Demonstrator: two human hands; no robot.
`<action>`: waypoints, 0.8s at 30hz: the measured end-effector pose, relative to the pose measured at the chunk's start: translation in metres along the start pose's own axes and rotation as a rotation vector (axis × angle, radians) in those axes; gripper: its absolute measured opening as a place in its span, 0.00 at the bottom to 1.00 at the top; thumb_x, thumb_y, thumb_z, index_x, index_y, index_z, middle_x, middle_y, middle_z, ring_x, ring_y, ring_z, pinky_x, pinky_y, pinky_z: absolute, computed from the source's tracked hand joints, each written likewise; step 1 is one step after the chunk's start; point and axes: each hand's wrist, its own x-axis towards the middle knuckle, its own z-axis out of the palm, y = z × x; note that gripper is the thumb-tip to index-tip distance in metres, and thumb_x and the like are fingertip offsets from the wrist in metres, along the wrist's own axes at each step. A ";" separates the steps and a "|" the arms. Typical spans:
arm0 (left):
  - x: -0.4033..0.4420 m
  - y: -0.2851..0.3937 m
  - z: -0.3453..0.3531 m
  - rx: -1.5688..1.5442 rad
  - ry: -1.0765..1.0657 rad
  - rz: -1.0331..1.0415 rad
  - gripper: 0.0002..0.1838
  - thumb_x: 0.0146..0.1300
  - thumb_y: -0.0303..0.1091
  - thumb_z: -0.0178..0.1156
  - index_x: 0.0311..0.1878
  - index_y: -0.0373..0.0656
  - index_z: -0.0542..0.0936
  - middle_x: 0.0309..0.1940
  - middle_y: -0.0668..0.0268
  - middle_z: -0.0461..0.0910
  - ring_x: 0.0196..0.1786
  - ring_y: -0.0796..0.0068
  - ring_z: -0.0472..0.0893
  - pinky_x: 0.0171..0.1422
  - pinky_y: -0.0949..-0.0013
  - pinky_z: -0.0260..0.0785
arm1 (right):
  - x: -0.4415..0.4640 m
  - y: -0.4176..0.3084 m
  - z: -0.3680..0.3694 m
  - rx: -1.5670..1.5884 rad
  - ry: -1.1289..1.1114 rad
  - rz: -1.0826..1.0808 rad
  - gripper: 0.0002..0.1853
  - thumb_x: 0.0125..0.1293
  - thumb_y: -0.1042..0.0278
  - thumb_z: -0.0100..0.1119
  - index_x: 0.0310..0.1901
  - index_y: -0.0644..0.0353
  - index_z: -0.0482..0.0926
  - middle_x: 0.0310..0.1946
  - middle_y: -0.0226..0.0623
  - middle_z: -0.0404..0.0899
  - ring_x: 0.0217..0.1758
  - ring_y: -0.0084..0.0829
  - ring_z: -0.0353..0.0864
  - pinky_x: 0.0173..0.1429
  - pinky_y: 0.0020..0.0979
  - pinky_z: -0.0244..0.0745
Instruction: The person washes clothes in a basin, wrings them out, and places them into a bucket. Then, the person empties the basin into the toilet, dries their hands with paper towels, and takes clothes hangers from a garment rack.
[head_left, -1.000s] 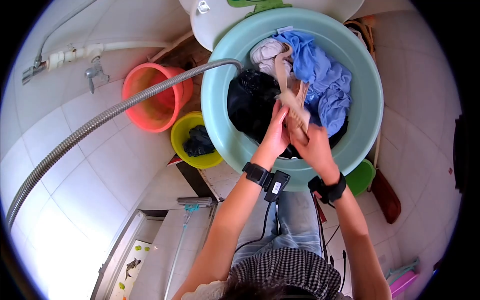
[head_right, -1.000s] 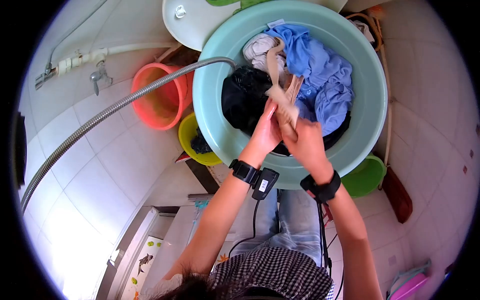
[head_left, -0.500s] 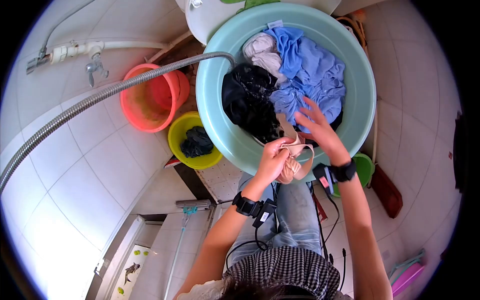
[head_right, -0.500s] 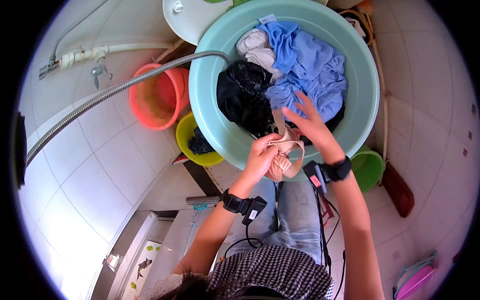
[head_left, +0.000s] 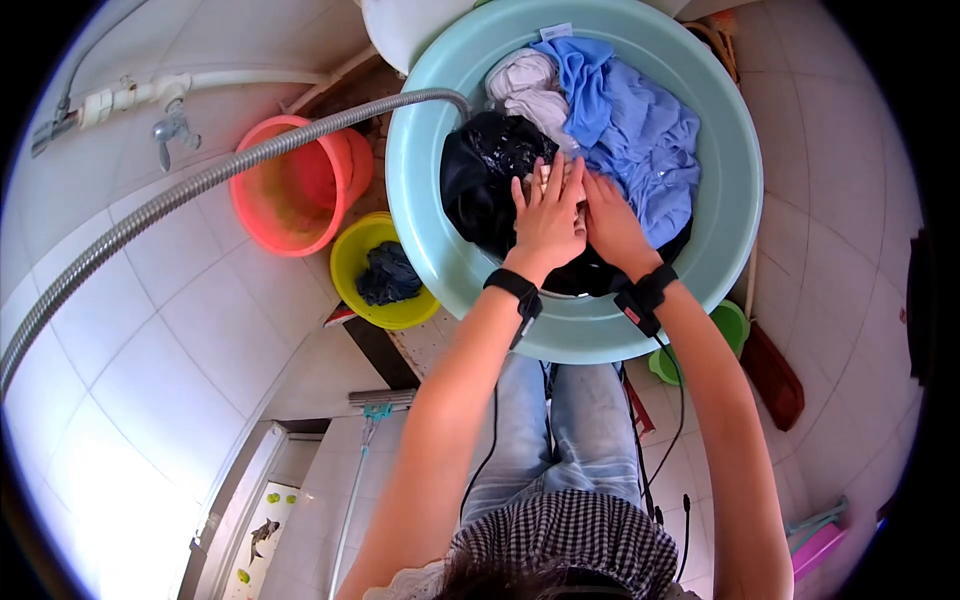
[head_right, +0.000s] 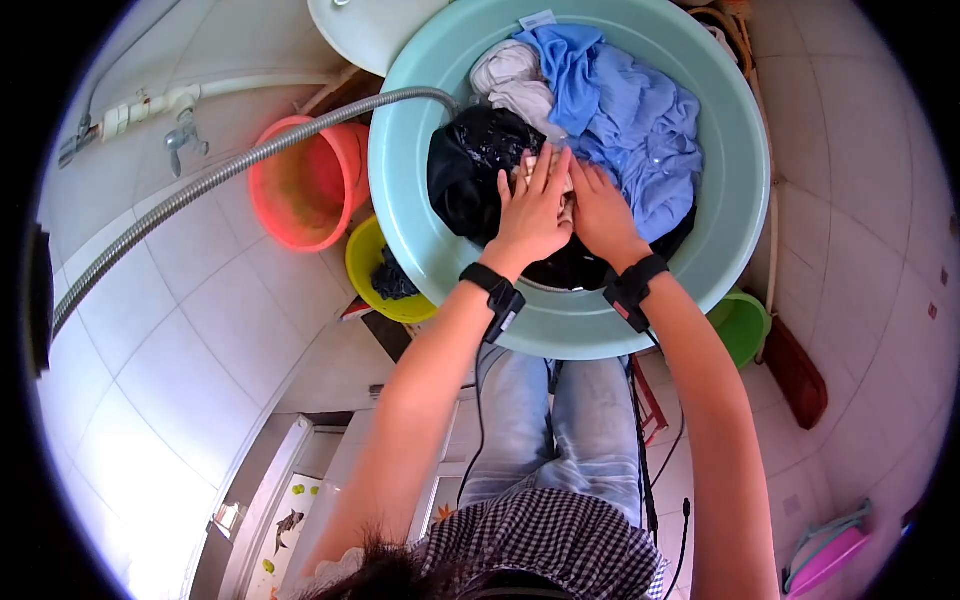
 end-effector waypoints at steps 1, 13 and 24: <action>0.003 -0.008 0.006 0.052 -0.106 0.041 0.46 0.45 0.39 0.62 0.68 0.53 0.51 0.69 0.60 0.47 0.69 0.51 0.48 0.66 0.38 0.35 | -0.007 0.002 0.004 -0.216 -0.070 0.008 0.26 0.56 0.71 0.48 0.59 0.63 0.61 0.56 0.46 0.64 0.59 0.45 0.63 0.61 0.37 0.59; 0.018 -0.034 0.058 0.171 -0.251 0.043 0.48 0.42 0.48 0.66 0.67 0.54 0.53 0.69 0.64 0.45 0.70 0.51 0.43 0.66 0.36 0.33 | 0.021 0.019 0.025 -0.478 -0.774 0.454 0.24 0.58 0.64 0.48 0.56 0.63 0.65 0.56 0.45 0.67 0.57 0.43 0.68 0.59 0.37 0.64; 0.012 -0.012 -0.014 0.133 -0.177 0.071 0.33 0.35 0.29 0.66 0.50 0.55 0.68 0.46 0.66 0.68 0.50 0.61 0.69 0.43 0.56 0.69 | 0.017 -0.024 -0.051 0.131 -0.137 0.100 0.05 0.51 0.76 0.53 0.30 0.66 0.75 0.28 0.47 0.74 0.34 0.49 0.69 0.41 0.43 0.65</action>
